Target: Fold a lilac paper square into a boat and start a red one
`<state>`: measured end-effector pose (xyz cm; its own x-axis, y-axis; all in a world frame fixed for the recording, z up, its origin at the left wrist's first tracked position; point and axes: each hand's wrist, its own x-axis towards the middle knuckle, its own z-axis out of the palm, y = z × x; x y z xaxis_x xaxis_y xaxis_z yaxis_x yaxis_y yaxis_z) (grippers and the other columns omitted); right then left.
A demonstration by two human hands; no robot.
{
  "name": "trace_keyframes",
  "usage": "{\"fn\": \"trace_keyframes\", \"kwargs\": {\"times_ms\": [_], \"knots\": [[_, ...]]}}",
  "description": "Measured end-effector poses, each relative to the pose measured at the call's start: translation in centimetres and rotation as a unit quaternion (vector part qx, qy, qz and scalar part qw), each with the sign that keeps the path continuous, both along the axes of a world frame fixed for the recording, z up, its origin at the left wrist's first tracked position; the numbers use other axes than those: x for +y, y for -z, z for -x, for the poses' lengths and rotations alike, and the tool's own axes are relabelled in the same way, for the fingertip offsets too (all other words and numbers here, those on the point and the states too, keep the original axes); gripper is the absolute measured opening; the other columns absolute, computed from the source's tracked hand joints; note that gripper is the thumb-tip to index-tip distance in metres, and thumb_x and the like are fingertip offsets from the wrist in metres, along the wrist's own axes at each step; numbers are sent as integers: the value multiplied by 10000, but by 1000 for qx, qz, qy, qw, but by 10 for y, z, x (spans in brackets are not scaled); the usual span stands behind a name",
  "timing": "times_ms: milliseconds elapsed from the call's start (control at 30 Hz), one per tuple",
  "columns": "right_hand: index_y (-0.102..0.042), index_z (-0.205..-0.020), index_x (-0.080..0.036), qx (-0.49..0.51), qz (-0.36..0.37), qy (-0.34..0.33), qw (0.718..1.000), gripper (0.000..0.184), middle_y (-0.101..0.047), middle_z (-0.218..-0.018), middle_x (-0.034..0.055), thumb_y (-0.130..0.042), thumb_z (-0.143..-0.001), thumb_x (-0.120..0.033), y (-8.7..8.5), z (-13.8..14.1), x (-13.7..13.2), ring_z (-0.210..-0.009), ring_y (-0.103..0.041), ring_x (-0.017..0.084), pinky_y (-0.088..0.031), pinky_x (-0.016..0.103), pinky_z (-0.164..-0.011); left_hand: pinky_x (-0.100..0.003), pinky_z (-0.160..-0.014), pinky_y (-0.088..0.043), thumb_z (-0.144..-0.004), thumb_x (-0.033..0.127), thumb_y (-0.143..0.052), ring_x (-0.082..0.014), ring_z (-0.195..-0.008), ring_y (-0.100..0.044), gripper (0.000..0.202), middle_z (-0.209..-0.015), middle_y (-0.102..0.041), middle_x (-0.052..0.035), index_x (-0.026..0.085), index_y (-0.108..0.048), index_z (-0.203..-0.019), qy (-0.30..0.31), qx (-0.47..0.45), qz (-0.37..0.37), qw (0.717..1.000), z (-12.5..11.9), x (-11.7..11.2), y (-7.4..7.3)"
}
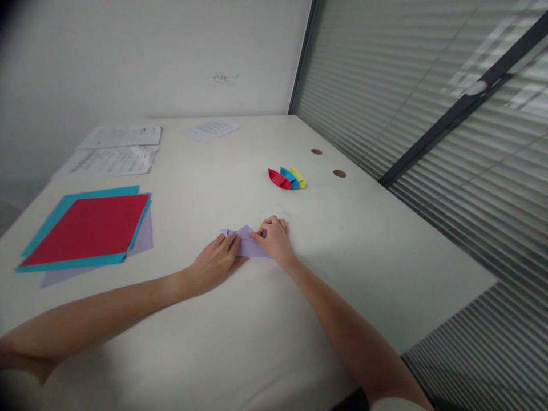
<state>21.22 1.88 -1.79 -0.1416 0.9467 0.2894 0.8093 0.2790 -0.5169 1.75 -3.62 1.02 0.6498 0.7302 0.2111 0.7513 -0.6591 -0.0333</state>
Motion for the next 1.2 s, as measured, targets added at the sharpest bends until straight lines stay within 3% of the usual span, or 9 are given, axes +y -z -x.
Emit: {"fn": "trace_keyframes", "kwargs": {"times_ms": [167, 533, 733, 900, 1000, 1200], "knots": [[-701, -646, -223, -2, -4, 3, 1000, 320, -605, -919, 80, -668, -828, -484, 1, 1, 1, -939, -540, 233, -415, 438, -910, -414, -809, -472, -957, 406, -471, -298, -952, -566, 400, -1015, -634, -194, 45, -626, -1034, -6, 11, -1, 1000, 1, 3, -1], [-699, -610, -221, -20, 11, 13, 1000, 344, -604, -899, 78, -679, -819, -493, -5, 3, 1, -924, -547, 229, -411, 430, -910, -427, -871, -442, -954, 526, -413, -287, -991, -534, 511, -1090, -599, -163, 79, -596, -1120, 31, -35, 19, 999, 5, 9, -2], [-690, -616, -212, -20, 1, 8, 1000, 350, -611, -875, 83, -666, -831, -487, -4, 4, 2, -915, -541, 238, -414, 431, -902, -447, -875, -420, -962, 543, -354, -287, -981, -520, 604, -1160, -585, -184, 69, -516, -1300, 67, -43, 23, 997, 9, 15, 1], [-724, -812, -205, -14, -66, -28, 997, 169, -621, -934, 78, -635, -879, -331, -26, -7, -9, -978, -532, 227, -404, 384, -921, -461, -877, -387, -961, 548, -342, -293, -991, -512, 595, -1197, -585, -177, 106, -528, -1314, 52, -19, 15, 998, 9, 14, -1], [-740, -901, -207, -87, -76, -77, 990, 163, -622, -938, 74, -587, -907, -261, -41, -12, -24, -938, -530, 216, -390, 371, -873, -455, -878, -380, -959, 542, -359, -287, -993, -507, 589, -1257, -572, -175, 109, -526, -1323, 51, -21, 17, 998, 10, 13, -1], [-687, -1135, -167, -239, -39, -125, 962, 399, -611, -974, 106, -581, -899, -472, -43, -4, -51, -919, -470, 256, -333, 388, -798, -439, -835, -400, -970, 490, -367, -264, -916, -513, 538, -1324, -573, -161, 94, -559, -1280, 69, -27, 7, 997, 9, 14, -2]]}}
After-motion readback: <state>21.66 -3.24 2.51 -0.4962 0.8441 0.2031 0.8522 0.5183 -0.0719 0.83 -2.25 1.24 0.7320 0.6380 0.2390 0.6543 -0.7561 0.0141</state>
